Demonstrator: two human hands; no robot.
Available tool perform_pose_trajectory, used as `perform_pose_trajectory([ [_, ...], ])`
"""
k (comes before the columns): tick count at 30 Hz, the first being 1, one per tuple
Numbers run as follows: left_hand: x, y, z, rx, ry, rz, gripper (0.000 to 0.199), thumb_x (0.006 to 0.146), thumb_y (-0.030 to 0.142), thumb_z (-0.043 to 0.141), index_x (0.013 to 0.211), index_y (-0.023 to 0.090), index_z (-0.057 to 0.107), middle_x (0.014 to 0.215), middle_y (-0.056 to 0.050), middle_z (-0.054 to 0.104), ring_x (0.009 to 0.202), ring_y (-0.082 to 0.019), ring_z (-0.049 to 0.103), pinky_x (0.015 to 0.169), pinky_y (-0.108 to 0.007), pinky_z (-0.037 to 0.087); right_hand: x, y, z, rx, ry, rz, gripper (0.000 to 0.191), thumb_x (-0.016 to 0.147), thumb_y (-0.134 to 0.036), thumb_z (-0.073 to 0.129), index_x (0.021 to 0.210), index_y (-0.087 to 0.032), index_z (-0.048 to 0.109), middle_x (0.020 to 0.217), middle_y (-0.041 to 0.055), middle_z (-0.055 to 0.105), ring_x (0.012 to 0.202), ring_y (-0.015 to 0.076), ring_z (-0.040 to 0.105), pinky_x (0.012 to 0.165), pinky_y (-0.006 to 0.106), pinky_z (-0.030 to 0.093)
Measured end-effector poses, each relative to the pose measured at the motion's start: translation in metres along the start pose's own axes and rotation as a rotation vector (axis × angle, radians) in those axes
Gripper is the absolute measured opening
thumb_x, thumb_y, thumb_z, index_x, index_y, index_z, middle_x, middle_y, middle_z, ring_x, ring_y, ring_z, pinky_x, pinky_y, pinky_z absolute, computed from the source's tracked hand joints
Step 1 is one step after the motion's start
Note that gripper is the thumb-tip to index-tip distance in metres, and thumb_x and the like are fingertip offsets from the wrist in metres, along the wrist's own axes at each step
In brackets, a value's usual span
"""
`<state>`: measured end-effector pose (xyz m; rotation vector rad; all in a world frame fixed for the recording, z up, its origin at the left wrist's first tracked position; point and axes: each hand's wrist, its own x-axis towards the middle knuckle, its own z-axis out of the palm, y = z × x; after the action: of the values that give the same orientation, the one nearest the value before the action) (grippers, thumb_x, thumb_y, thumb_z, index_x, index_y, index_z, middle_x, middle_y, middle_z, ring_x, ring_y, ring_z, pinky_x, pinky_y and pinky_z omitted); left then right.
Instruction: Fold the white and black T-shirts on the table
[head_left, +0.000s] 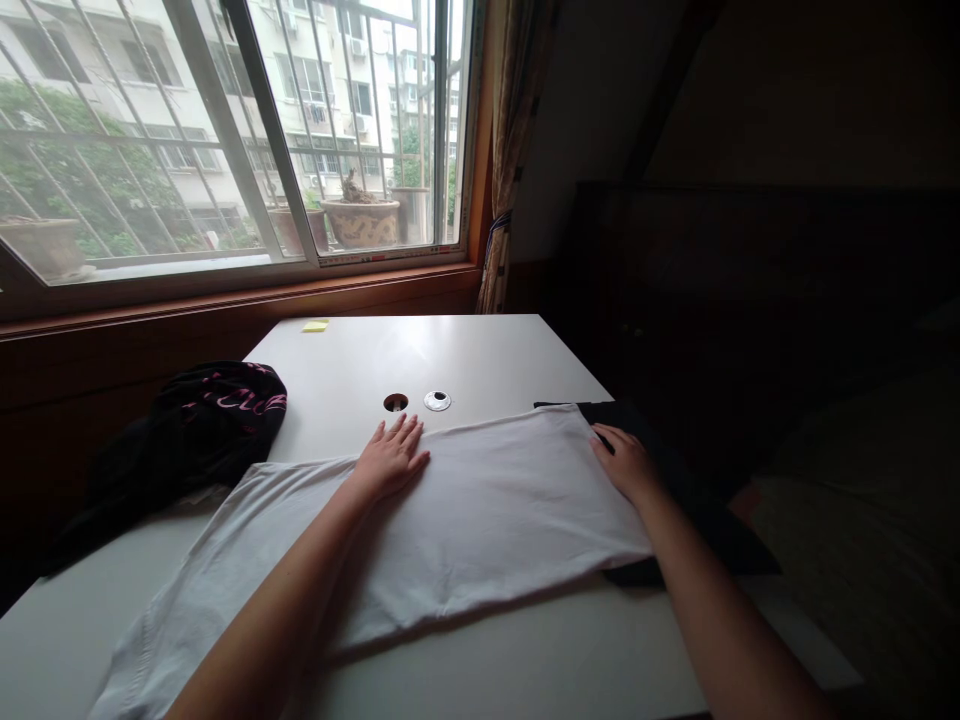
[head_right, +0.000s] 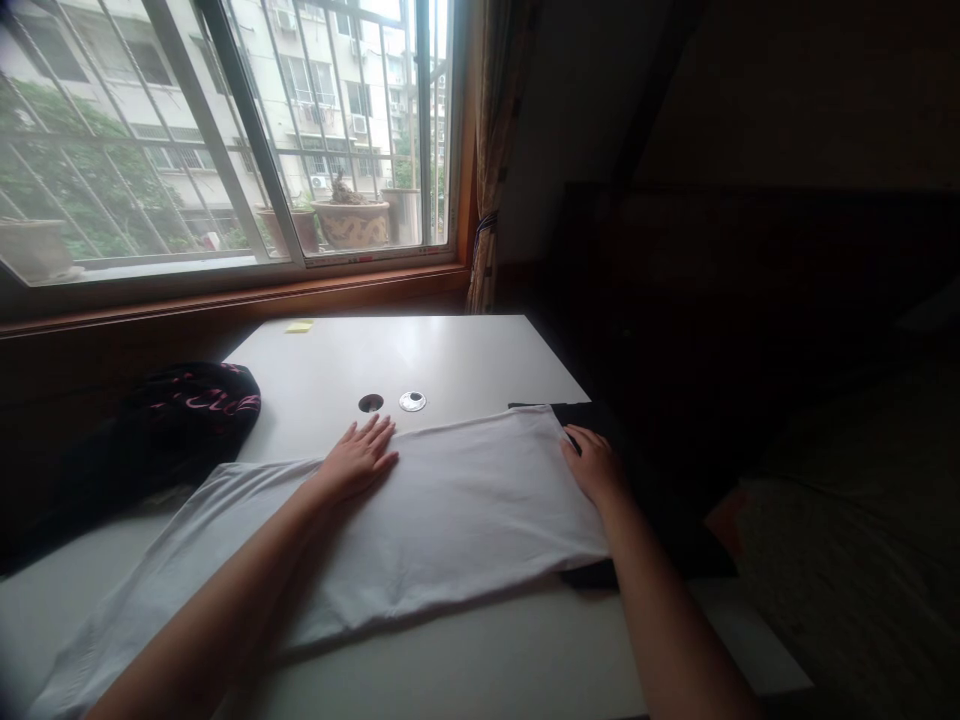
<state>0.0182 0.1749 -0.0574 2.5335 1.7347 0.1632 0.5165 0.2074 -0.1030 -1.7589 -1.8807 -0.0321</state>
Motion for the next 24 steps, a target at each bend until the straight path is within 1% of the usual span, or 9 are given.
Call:
perform_pose_trajectory([
  [3,-0.014,-0.026,-0.003,0.013,0.002,-0.045,0.068,0.105,0.059,0.025,0.162,0.022,0.033,0.171,-0.007,0.023,0.16,-0.027,0.014,0.128,-0.053,0.016,0.0,0.0,0.0,0.004,0.0,-0.001,0.043,0.097,-0.041,0.045,0.127,-0.022,0.07,0.138,0.0097,0.067,0.13,0.0311,0.058,0.115,0.05,0.043],
  [7,-0.039,-0.066,-0.005,0.02,0.004,-0.096,0.068,0.105,0.059,0.021,0.163,0.023,0.03,0.17,-0.006,0.025,0.159,-0.026,0.018,0.127,-0.052,0.02,-0.001,-0.002,-0.001,0.01,0.0,0.0,0.044,0.097,-0.042,0.045,0.127,-0.021,0.07,0.137,0.0103,0.067,0.129,0.0313,0.058,0.115,0.05,0.042],
  [12,-0.079,-0.115,-0.011,0.03,0.011,-0.101,0.063,0.106,0.057,0.027,0.159,0.025,0.039,0.168,-0.007,0.031,0.158,-0.026,0.022,0.126,-0.052,0.023,-0.001,-0.004,-0.004,0.006,-0.009,0.021,0.044,0.097,-0.042,0.045,0.127,-0.022,0.07,0.138,0.0097,0.067,0.13,0.0314,0.058,0.115,0.049,0.043],
  [14,-0.095,-0.134,-0.012,0.03,0.034,-0.115,0.062,0.106,0.056,0.029,0.158,0.025,0.041,0.167,-0.007,0.034,0.157,-0.026,0.025,0.126,-0.051,0.025,-0.001,-0.005,-0.004,0.006,-0.015,0.02,0.044,0.097,-0.042,0.045,0.128,-0.022,0.07,0.138,0.0095,0.067,0.13,0.0314,0.058,0.115,0.049,0.043],
  [16,-0.111,-0.15,-0.013,0.033,0.082,-0.139,0.061,0.106,0.054,0.03,0.158,0.024,0.041,0.165,-0.007,0.038,0.156,-0.026,0.028,0.125,-0.051,0.028,-0.001,-0.006,-0.005,0.009,-0.015,0.018,0.044,0.097,-0.042,0.045,0.127,-0.022,0.07,0.138,0.0094,0.067,0.13,0.0315,0.058,0.115,0.049,0.043],
  [18,-0.126,-0.161,-0.012,0.041,0.149,-0.148,0.06,0.106,0.051,0.031,0.158,0.022,0.04,0.164,-0.008,0.041,0.155,-0.026,0.029,0.125,-0.051,0.029,-0.002,-0.006,-0.005,0.009,-0.012,0.02,0.043,0.097,-0.041,0.046,0.127,-0.022,0.07,0.137,0.0093,0.067,0.13,0.0316,0.058,0.115,0.049,0.043],
  [20,-0.14,-0.166,-0.01,0.051,0.219,-0.134,0.06,0.106,0.048,0.032,0.158,0.019,0.041,0.163,-0.01,0.042,0.156,-0.028,0.027,0.125,-0.053,0.029,-0.002,-0.006,-0.004,0.004,-0.011,0.024,0.044,0.097,-0.042,0.046,0.128,-0.022,0.07,0.137,0.0092,0.067,0.13,0.0315,0.058,0.115,0.049,0.043],
  [22,-0.154,-0.164,-0.009,0.068,0.291,-0.119,0.058,0.106,0.044,0.032,0.157,0.019,0.041,0.164,-0.01,0.041,0.157,-0.029,0.022,0.124,-0.055,0.029,-0.002,-0.006,-0.004,0.0,-0.012,0.02,0.045,0.097,-0.042,0.045,0.128,-0.021,0.069,0.138,0.0099,0.067,0.13,0.0315,0.058,0.115,0.049,0.043],
  [24,-0.166,-0.156,-0.01,0.091,0.345,-0.103,0.055,0.105,0.04,0.032,0.157,0.021,0.041,0.165,-0.01,0.04,0.158,-0.029,0.021,0.124,-0.058,0.028,-0.002,-0.006,-0.004,0.001,-0.013,0.01,0.047,0.097,-0.043,0.044,0.128,-0.019,0.069,0.138,0.011,0.066,0.13,0.0317,0.058,0.115,0.048,0.043],
])
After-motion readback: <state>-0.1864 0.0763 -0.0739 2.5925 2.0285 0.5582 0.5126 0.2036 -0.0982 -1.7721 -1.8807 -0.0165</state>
